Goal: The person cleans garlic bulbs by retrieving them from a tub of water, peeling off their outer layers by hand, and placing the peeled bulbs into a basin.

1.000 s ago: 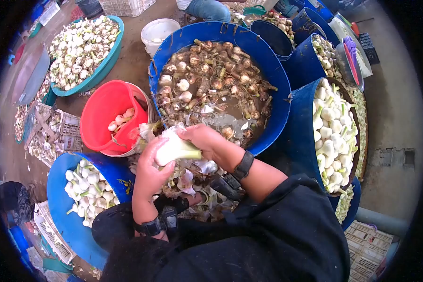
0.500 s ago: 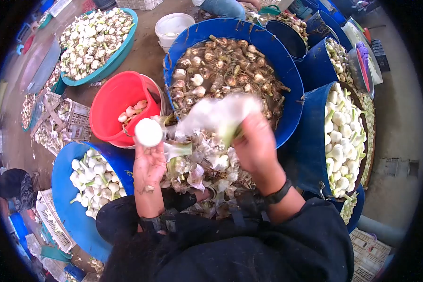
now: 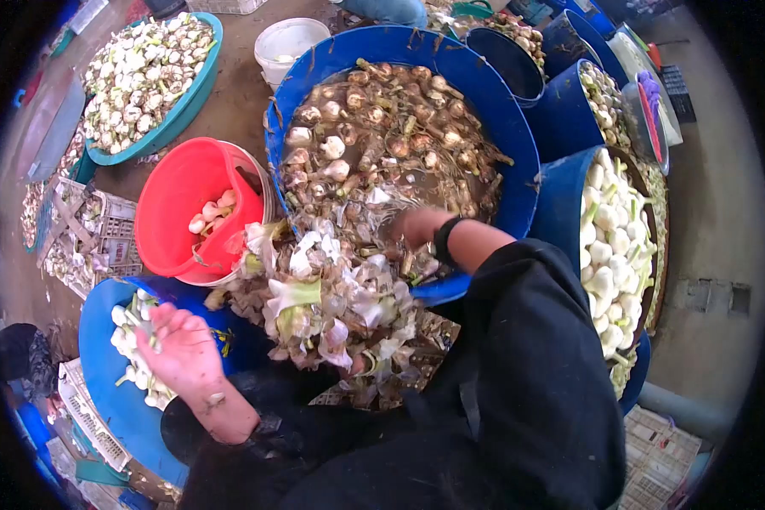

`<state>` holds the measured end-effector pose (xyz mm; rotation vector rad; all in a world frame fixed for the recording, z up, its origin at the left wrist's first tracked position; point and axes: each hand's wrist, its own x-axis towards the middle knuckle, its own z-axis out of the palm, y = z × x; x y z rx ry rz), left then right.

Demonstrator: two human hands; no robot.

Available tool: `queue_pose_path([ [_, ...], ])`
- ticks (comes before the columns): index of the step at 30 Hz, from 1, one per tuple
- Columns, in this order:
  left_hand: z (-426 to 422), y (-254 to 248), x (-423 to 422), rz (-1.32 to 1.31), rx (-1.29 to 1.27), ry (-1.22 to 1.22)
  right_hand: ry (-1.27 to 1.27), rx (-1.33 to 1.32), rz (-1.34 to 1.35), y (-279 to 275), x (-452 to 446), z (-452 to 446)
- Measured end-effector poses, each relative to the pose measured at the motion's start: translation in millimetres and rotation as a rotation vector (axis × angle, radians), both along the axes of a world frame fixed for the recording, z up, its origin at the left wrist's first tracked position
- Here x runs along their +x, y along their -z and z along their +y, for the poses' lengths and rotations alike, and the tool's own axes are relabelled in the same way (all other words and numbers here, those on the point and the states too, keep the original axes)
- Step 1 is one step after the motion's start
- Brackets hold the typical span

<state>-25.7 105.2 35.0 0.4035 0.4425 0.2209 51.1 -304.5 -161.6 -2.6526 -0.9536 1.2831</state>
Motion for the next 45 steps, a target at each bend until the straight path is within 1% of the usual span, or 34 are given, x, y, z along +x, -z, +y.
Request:
queue_pose_path([
  [1,-11.7,3.1,8.1,0.098,0.033,0.035,-0.157,-0.084,-0.171,26.8,-18.4,0.2],
  [2,-20.2,6.9,14.1,0.185,0.016,0.071,-0.219,-0.106,-0.206,53.6,-32.5,-6.3],
  [4,-29.1,15.1,18.0,0.273,0.105,0.113,-0.271,-0.127,-0.242,55.1,-35.9,-5.2],
  [6,-37.4,19.0,21.9,0.302,0.153,0.138,-0.283,-0.275,0.04,51.8,-38.4,-12.2],
  [7,-44.2,19.4,23.0,0.342,0.257,0.13,-0.277,-0.275,0.041,25.7,-32.6,-4.2],
  [9,-65.3,16.1,22.0,0.381,0.449,0.178,0.518,-0.068,0.064,-52.4,-13.8,28.6],
  [10,-78.7,15.5,20.3,0.321,0.543,0.289,0.785,0.354,0.01,-60.9,-14.4,38.6],
  [11,-90.2,16.6,17.8,0.271,0.719,0.439,1.038,0.789,-0.046,-70.3,-17.9,51.1],
  [12,-99.2,23.1,16.3,0.098,0.9,0.605,1.168,0.918,-0.004,-98.1,-19.4,74.8],
  [13,-117.3,35.0,9.6,-0.019,0.951,0.627,1.296,1.052,0.039,-129.5,-21.1,100.3],
  [14,-121.3,28.8,6.0,-0.064,1.099,0.735,1.232,1.016,-0.012,-147.5,-24.5,116.9],
  [15,-128.3,47.1,2.9,-0.204,1.061,0.605,1.169,0.982,-0.065,-161.0,-29.5,131.6],
  [16,-123.8,35.7,3.0,-0.119,0.999,0.589,1.084,1.022,-0.146,-170.5,-36.7,145.6],
  [17,-119.1,24.7,2.7,-0.036,0.935,0.575,0.768,1.026,-0.361,-170.1,-38.3,147.9],
  [18,-111.0,28.1,4.4,0.006,0.893,0.432,0.597,0.935,-0.428,-181.2,-41.3,149.1],
  [19,-101.7,15.5,6.8,0.096,0.701,0.432,0.428,0.835,-0.491,-193.2,-44.4,150.2],
  [20,-88.7,18.7,9.4,0.075,0.744,0.569,0.429,0.837,-0.495,-196.5,-47.8,151.9],
  [21,-79.2,22.7,10.5,0.055,0.782,0.708,0.262,0.709,-0.495,-199.5,-52.8,152.6],
  [22,-77.8,26.0,9.2,0.051,0.778,0.715,0.101,0.575,-0.491,-202.5,-59.0,152.4],
  [25,-83.2,30.9,10.3,-0.003,0.856,0.815,0.068,0.368,-0.518,-204.2,-73.2,155.5],
  [29,-89.5,29.9,9.3,0.039,0.74,0.896,0.187,0.507,-0.493,-194.9,-75.3,147.4],
  [31,-89.9,27.5,9.0,0.048,0.712,0.921,0.262,0.455,-0.507,-178.9,-72.5,147.4],
  [33,-89.8,25.4,7.6,-0.149,0.781,0.932,1.12,0.742,0.282,-175.8,-71.3,148.1],
  [34,-87.1,29.1,8.4,-0.15,0.782,0.931,1.393,0.848,0.622,-189.4,-73.9,150.6],
  [35,-82.2,36.5,9.9,-0.231,0.818,0.91,1.392,0.848,0.622,-187.2,-75.6,149.9],
  [37,-81.3,37.3,9.4,-0.311,0.854,0.89,0.965,0.889,0.243,-180.1,-78.4,145.8],
  [38,-84.5,37.2,6.2,-0.228,0.968,0.936,0.902,0.787,0.094,-176.6,-79.4,144.3],
  [39,-88.8,32.8,3.7,-0.145,1.08,0.98,0.908,0.787,0.095,-173.0,-78.1,143.8],
  [40,-91.7,12.9,1.8,-0.017,0.785,1.077,1.091,0.772,0.175,-169.4,-74.0,143.7],
  [41,-95.4,3.7,-1.4,-0.018,0.784,1.083,1.273,0.751,0.256,-166.6,-69.0,142.2],
  [42,-98.9,-2.9,-5.2,-0.141,1.0,0.942,1.513,0.725,0.533,-176.3,-58.1,138.5],
  [43,-100.8,-5.4,-6.6,-0.264,1.207,0.784,1.575,0.854,0.714,-172.7,-52.7,132.7],
  [44,-96.2,0.6,-3.0,-0.446,1.549,0.744,1.62,0.915,0.766,-175.2,-50.3,134.3],
  [45,-91.5,7.3,-0.1,-0.447,1.55,0.743,1.664,0.976,0.821,-179.5,-48.4,136.7],
])
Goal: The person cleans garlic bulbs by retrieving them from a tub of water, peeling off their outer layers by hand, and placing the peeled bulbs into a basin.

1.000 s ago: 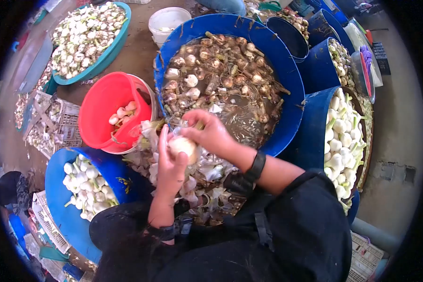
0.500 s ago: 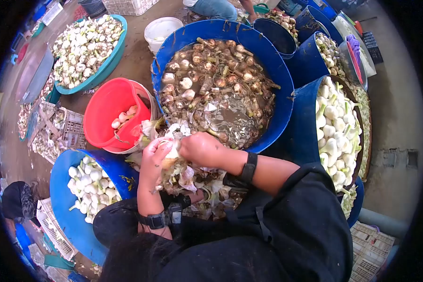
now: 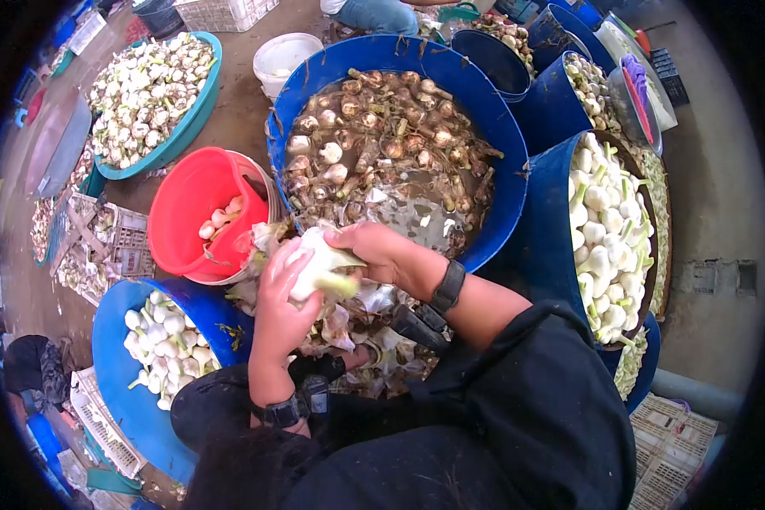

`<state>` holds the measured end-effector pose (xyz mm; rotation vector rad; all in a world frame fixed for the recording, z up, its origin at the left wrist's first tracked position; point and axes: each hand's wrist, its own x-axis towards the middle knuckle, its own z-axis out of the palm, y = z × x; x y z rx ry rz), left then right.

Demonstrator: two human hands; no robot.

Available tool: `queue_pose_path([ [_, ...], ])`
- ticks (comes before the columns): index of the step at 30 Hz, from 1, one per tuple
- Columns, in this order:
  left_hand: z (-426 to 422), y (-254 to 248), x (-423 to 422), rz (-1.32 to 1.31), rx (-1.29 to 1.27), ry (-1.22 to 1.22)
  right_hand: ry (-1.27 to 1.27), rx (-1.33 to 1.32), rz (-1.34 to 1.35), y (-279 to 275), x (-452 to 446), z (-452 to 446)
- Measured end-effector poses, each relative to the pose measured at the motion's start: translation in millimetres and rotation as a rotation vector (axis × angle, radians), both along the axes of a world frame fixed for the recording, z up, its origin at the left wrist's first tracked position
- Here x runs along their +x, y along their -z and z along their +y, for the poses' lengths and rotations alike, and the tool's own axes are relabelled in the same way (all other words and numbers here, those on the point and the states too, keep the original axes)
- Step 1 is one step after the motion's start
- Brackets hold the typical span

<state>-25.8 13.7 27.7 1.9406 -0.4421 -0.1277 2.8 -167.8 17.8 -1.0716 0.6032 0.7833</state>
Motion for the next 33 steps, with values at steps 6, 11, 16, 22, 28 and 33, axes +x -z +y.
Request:
queue_pose_path([
  [6,4.6,30.3,5.4,0.598,-1.018,-0.457,0.208,0.239,-0.348,-36.4,-37.2,14.2],
  [11,31.2,41.5,13.3,0.837,-1.347,-0.627,0.345,0.508,-0.758,-53.9,-45.5,-38.1],
  [16,46.8,48.4,12.1,0.861,-1.583,-0.602,0.582,0.681,-0.653,-69.5,-19.8,-25.7],
  [22,72.1,29.4,7.0,0.862,-1.626,-0.805,0.406,0.956,-0.736,-59.4,6.5,-27.7],
  [28,117.1,-20.9,3.7,0.429,-2.512,-0.476,-0.468,-0.785,-1.113,10.2,10.7,-13.2],
  [33,106.3,-36.1,3.2,0.215,-2.222,-0.373,-1.415,-0.967,-0.252,110.4,70.5,-79.4],
])
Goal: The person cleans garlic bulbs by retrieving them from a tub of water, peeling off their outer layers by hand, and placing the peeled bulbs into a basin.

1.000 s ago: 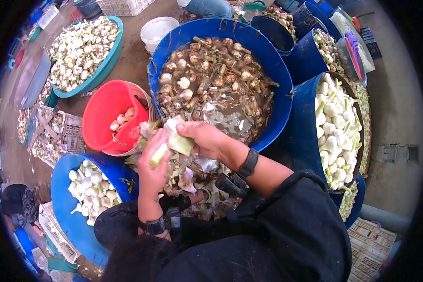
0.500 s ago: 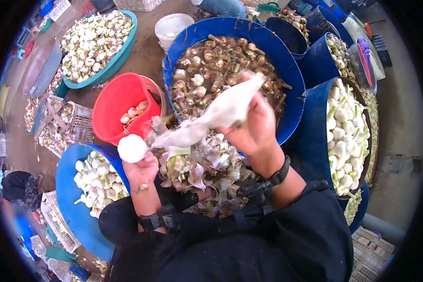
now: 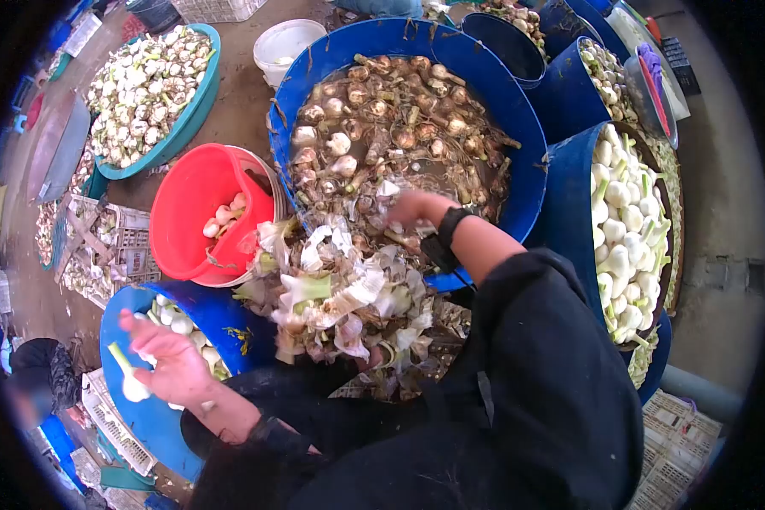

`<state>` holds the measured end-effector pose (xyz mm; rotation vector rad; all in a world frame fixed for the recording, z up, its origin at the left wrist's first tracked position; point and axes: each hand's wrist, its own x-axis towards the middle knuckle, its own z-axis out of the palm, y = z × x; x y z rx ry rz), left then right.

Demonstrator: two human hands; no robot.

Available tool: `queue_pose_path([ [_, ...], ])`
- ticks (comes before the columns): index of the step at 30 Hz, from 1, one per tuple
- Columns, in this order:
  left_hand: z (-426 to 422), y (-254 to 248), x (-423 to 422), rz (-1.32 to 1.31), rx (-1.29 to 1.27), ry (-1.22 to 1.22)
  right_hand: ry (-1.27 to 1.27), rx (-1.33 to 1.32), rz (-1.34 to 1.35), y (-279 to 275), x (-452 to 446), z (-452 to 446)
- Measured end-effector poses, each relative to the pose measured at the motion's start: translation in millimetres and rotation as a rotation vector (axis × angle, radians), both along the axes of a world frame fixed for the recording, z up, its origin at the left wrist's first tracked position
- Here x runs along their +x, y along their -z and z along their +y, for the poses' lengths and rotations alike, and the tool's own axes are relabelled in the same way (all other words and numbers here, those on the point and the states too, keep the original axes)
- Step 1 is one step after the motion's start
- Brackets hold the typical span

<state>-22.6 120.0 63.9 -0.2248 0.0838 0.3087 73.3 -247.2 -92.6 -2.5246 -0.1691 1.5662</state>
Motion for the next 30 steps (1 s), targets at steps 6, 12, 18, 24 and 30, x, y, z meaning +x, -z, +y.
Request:
queue_pose_path([
  [6,-57.6,34.6,21.3,0.693,1.124,0.244,-0.28,0.058,-0.04,128.1,-39.0,-22.8],
  [12,-122.4,62.5,12.5,0.395,1.638,0.597,1.397,1.131,-0.161,-72.3,-27.9,58.1],
  [18,-135.8,52.3,1.4,0.695,1.296,0.687,0.165,0.621,-1.277,-118.2,-63.9,115.8],
  [24,-114.9,60.6,7.9,0.471,1.886,0.489,-0.294,0.503,-0.926,-124.3,-85.7,108.6],
  [30,-119.8,75.5,7.5,0.466,1.569,0.657,-0.166,0.43,-0.896,-116.6,-92.5,106.8],
])
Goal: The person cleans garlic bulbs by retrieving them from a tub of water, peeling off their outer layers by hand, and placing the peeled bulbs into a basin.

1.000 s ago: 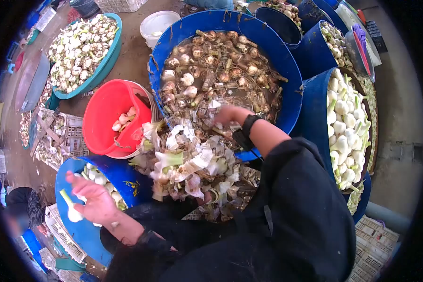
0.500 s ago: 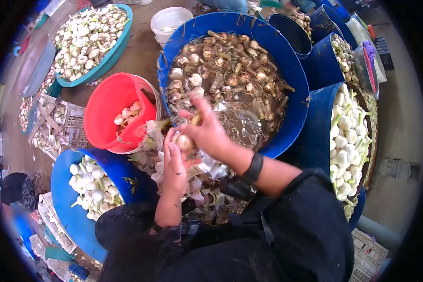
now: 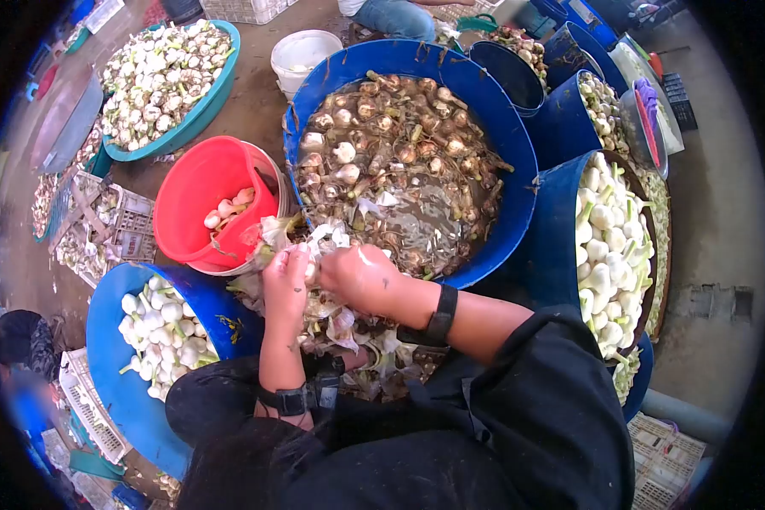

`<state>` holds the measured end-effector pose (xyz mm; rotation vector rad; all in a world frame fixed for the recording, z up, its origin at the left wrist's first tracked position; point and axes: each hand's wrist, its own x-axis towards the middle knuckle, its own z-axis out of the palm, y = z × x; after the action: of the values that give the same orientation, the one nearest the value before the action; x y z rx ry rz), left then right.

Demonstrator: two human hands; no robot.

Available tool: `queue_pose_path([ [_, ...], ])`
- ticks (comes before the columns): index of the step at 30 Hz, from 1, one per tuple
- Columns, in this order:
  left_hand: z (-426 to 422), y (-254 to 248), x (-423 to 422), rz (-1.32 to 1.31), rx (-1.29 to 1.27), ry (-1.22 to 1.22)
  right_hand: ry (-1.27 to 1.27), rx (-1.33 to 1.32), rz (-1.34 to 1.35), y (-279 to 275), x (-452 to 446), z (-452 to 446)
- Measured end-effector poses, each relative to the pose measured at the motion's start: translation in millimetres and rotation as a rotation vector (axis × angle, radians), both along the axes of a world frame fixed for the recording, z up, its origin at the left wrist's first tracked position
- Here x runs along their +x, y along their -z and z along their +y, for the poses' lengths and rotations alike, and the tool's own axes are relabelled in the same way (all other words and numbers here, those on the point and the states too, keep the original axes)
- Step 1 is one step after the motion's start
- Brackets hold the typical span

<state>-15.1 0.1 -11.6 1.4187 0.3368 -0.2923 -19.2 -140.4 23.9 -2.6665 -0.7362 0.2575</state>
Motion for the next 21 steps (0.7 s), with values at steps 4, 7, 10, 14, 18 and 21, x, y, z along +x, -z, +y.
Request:
queue_pose_path([
  [4,3.4,-24.2,-1.7,0.126,-0.157,0.084,0.681,0.876,1.126,9.6,13.8,-6.9],
  [7,8.7,-24.7,1.6,-0.02,-0.188,0.121,0.62,0.796,0.744,-3.6,9.9,-6.0],
  [10,8.1,-8.0,-2.3,-0.071,0.01,0.297,0.414,0.533,0.373,3.6,8.0,-15.4],
  [14,-1.2,-23.9,-10.8,-0.241,0.206,0.372,0.684,0.65,0.716,30.3,22.5,-30.4],
  [18,1.5,-25.6,-8.4,-0.686,0.537,0.424,0.837,1.035,1.065,23.9,27.5,-32.7],
  [21,-3.1,-13.0,-9.7,-0.745,0.508,0.331,0.8,1.211,1.094,-4.0,16.9,-20.2],
])
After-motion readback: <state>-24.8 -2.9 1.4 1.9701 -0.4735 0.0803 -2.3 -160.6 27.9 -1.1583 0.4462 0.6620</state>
